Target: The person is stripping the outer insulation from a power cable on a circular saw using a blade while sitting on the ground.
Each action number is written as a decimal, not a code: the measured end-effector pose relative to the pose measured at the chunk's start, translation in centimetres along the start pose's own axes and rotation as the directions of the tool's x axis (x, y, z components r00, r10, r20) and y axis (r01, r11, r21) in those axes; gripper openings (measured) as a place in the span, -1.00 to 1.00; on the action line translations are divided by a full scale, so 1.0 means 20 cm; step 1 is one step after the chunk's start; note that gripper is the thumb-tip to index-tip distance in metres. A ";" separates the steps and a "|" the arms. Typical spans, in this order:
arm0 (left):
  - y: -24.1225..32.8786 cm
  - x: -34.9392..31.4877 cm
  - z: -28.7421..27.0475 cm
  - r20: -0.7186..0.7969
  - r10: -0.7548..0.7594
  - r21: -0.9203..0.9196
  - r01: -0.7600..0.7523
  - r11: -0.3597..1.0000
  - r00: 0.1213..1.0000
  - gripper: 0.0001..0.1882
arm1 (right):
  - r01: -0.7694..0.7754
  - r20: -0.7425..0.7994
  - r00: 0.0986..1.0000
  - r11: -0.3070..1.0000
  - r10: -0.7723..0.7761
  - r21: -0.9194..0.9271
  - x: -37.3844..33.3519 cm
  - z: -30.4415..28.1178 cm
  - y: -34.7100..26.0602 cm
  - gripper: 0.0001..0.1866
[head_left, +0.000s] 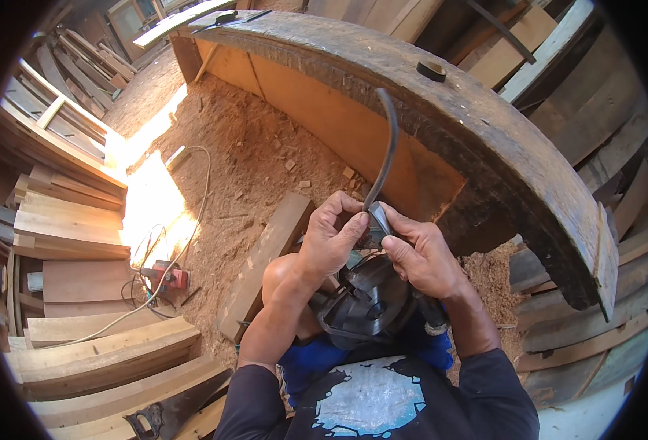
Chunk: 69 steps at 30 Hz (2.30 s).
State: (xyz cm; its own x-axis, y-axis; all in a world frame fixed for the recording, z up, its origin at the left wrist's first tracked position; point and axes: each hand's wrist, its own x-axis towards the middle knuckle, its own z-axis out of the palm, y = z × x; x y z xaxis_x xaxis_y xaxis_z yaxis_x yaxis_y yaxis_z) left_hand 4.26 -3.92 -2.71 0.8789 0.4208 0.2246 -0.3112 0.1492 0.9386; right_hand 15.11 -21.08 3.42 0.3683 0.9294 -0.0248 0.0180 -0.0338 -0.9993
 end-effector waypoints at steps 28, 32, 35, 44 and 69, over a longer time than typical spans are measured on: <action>0.00 -0.01 0.05 -0.072 0.206 0.205 -0.188 0.961 0.976 -0.91 | -0.065 0.027 0.998 0.998 0.065 0.025 0.02 -0.03 -0.01 -0.45; 0.01 -0.01 0.05 -0.121 0.067 0.067 -0.059 0.996 0.990 -0.94 | -0.035 0.024 0.999 0.999 0.036 -0.041 0.01 -0.02 -0.01 -0.44; -0.02 0.00 0.03 -0.127 0.092 0.097 -0.080 0.992 0.988 -0.94 | -0.002 0.021 1.000 1.000 0.003 -0.010 0.00 0.00 -0.01 -0.45; -0.02 0.00 0.05 -0.114 0.185 0.156 -0.166 0.974 0.976 -0.92 | 0.003 0.029 1.000 0.998 -0.001 -0.056 0.01 0.01 0.00 -0.46; -0.06 0.01 0.04 -0.107 0.315 0.366 -0.258 0.894 0.943 -0.87 | 0.051 -0.017 0.998 0.995 -0.053 -0.087 -0.03 0.03 0.01 -0.47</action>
State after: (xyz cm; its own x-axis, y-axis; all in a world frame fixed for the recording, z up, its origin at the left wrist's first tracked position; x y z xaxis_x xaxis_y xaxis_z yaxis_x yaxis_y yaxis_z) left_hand 5.19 -4.81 -3.62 0.6920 0.5392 0.4799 -0.3726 -0.3026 0.8773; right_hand 14.26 -21.37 3.30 0.3828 0.9234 0.0288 0.1181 -0.0179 -0.9928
